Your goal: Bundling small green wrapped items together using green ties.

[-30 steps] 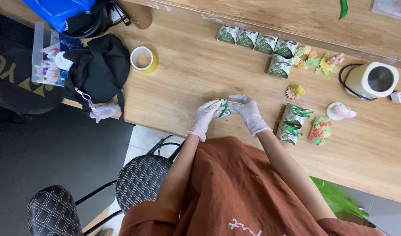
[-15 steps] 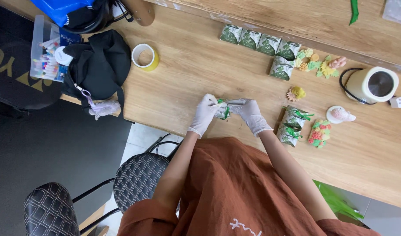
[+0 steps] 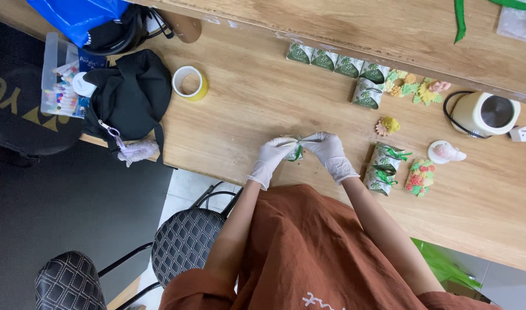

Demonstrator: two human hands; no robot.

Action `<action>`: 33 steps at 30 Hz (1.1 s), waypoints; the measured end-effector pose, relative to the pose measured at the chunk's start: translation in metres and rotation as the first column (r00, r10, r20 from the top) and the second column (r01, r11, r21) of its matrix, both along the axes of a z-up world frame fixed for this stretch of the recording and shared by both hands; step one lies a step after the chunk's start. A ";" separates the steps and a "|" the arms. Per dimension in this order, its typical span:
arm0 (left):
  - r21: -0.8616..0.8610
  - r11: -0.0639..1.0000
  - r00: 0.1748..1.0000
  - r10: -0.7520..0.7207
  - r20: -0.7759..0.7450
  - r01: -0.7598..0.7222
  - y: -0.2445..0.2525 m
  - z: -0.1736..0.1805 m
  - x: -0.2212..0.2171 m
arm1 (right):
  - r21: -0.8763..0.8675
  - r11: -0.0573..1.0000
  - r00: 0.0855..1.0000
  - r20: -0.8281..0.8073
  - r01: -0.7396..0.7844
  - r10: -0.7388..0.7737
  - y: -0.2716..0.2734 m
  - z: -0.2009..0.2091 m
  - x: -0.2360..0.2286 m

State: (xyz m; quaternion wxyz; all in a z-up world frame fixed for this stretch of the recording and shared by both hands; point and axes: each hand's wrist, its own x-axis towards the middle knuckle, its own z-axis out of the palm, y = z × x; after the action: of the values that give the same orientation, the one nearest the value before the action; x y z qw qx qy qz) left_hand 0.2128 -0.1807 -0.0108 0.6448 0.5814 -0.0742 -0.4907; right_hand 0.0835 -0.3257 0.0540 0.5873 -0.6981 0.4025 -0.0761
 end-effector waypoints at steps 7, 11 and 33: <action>0.032 0.993 0.992 -0.113 0.053 0.111 -0.005 0.013 -0.003 | -0.094 0.992 0.974 -0.218 -0.079 0.057 -0.002 0.045 0.010; 0.063 0.990 0.992 -0.125 -0.012 0.125 -0.010 0.041 -0.013 | -0.081 0.993 0.965 -0.253 -0.086 0.063 0.004 0.048 0.017; 0.031 0.999 0.941 -0.049 0.336 0.041 0.013 0.052 -0.016 | -0.032 0.957 0.946 -0.163 -0.288 0.279 -0.013 0.071 0.001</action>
State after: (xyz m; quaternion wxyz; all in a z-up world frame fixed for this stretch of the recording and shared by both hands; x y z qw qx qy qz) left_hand 0.1973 -0.1679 0.0410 0.6044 0.6623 -0.1909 -0.3996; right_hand 0.0846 -0.3388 0.1248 0.5391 -0.7686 0.3403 0.0529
